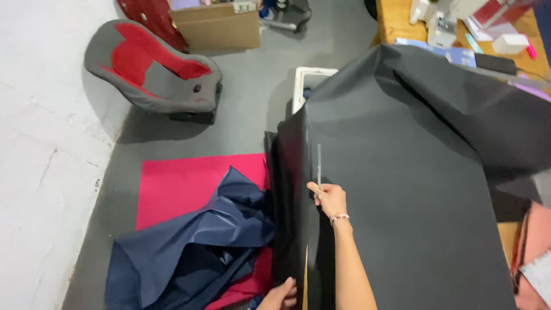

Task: The person cuts a large piece of black fabric using scissors on a wooden table. After cutting, they write on a notebook with a pencil and then unfold the cut fabric on the table.

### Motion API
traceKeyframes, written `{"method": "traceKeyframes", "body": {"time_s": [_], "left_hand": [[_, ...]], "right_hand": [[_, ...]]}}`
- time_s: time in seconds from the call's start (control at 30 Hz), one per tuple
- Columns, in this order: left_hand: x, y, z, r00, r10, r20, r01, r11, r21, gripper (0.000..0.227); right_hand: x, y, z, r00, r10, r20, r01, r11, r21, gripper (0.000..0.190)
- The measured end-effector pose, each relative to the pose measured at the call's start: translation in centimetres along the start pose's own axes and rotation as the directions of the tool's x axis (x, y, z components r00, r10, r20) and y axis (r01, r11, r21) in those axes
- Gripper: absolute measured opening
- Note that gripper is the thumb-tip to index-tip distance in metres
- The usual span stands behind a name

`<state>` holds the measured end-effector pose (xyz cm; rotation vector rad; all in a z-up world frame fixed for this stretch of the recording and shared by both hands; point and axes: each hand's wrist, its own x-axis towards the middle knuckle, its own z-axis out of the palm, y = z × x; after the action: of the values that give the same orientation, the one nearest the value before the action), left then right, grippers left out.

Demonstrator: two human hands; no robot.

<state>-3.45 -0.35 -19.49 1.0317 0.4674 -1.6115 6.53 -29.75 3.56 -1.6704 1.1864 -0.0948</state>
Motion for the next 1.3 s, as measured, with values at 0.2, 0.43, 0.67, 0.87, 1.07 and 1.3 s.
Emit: {"method": "traceKeyframes", "body": {"time_s": [0.2, 0.43, 0.67, 0.87, 1.07, 1.3], "left_hand": [[-7.8, 8.2, 7.1, 0.970, 0.230, -0.082, -0.074, 0.594, 0.801, 0.085], [-12.3, 11.3, 13.2, 0.959, 0.276, -0.057, -0.136, 0.629, 0.766, 0.092], [-16.8, 4.9, 11.3, 0.986, 0.097, -0.133, 0.047, 0.608, 0.792, 0.093], [-18.8, -0.2, 8.0, 0.976, -0.108, -0.190, 0.218, 0.462, 0.860, 0.098], [-17.7, -3.5, 4.6, 0.974, -0.204, -0.099, 0.171, 0.369, 0.914, 0.096], [-19.9, -2.4, 5.4, 0.981, -0.188, 0.051, 0.035, 0.427, 0.903, 0.073]], "right_hand": [[-2.3, 14.7, -4.6, 0.592, -0.562, -0.578, 0.143, 0.778, -0.611, 0.057], [-7.8, 21.6, -8.5, 0.801, -0.244, -0.546, -0.164, 0.788, -0.593, 0.105], [-16.6, 25.6, -7.7, 0.849, -0.094, -0.519, -0.194, 0.860, -0.473, 0.104], [-24.3, 29.0, -7.6, 0.857, 0.072, -0.510, -0.281, 0.895, -0.346, 0.082], [-29.9, 32.8, -7.1, 0.813, 0.149, -0.563, -0.364, 0.885, -0.290, 0.081], [-32.0, 34.2, -7.0, 0.772, 0.202, -0.603, -0.390, 0.899, -0.199, 0.059]]}}
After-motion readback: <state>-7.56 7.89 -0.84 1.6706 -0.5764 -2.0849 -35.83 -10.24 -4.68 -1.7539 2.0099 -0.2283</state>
